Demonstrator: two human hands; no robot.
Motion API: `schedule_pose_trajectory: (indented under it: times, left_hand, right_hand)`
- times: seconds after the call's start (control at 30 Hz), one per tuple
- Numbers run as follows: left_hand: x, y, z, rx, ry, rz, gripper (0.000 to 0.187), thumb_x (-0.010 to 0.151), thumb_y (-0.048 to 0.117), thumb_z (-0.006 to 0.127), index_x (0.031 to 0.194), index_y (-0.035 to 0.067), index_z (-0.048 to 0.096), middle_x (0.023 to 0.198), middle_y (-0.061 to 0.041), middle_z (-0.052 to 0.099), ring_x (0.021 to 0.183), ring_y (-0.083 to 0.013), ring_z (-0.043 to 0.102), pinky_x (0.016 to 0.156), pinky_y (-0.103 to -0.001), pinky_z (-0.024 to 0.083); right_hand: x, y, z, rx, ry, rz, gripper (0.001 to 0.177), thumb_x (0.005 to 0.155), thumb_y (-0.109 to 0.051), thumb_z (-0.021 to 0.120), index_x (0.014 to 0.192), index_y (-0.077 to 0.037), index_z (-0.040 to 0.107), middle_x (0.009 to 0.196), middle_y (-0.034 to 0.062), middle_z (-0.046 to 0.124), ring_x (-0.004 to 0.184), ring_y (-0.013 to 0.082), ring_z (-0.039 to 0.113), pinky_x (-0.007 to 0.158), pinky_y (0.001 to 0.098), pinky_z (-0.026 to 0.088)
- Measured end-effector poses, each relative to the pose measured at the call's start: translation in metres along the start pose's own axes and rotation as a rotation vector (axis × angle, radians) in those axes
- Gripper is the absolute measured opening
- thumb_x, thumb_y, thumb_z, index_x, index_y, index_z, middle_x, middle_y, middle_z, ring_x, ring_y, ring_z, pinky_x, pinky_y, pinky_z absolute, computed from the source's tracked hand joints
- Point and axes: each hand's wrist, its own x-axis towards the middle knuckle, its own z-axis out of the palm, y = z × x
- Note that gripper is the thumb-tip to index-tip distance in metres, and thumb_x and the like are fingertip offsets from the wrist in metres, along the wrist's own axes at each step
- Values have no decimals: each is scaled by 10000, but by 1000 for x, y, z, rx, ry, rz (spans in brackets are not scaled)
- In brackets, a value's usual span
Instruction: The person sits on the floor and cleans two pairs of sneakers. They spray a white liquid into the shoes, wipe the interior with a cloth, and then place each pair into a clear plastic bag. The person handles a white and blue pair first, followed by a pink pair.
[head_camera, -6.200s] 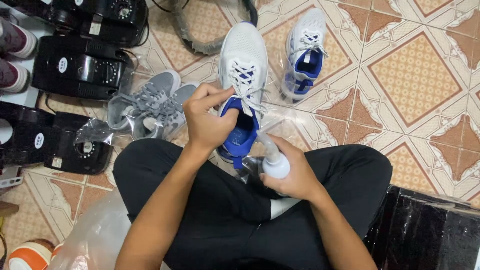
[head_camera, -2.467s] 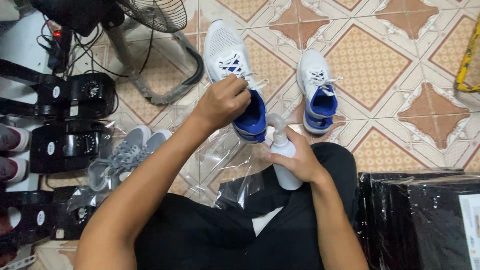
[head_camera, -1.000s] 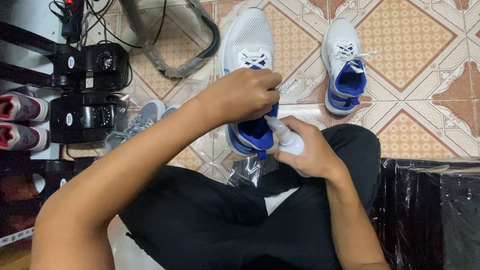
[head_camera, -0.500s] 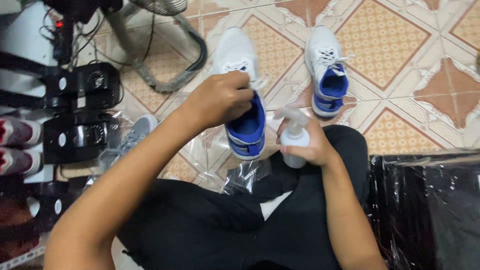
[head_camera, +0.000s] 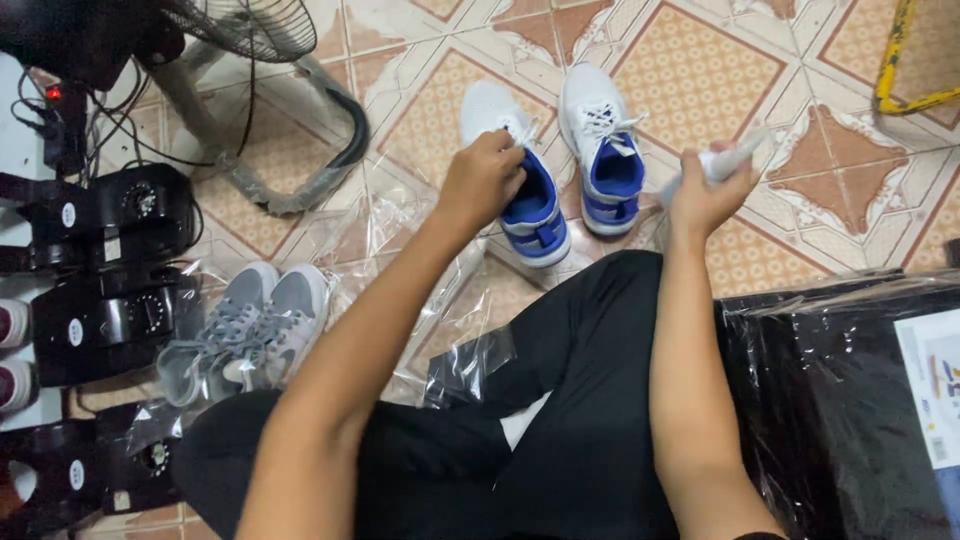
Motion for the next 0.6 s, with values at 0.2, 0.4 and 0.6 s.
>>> schedule_pose_trajectory:
  times: [0.2,0.4,0.6]
  left_hand:
    - [-13,1,81,-47,-175,-188,76,1014,162,867,1082,173,900,1132,-55,847,1114,-314,861,939,-430,742]
    - [-26,47,51,-349,-52,-404,145,1079,163,922,1218,143,956,1297,-107,908,1268,-340,874,1129,-456,702]
    - [-5,173,-112,-873,206,-426,104,1145,177,871,1227,180,935,1171,-65,953,1225,-327,914,1096,-424,691]
  right_hand:
    - [8,82,30,-45,-147,233,371,860,-33,964,1207,-164,954,1037,78,788,969,234,713,914,401,547]
    - [-2,29,23,-115,-238,342,536,868,-124,979,1394,-130,878,1132,129,816,1108,298,815,1007,481,593]
    - [-20,49,3,-59,94,519,844,783,-187,1175,1336,-115,542,1409,185,581,1321,370,711,1172,468,534]
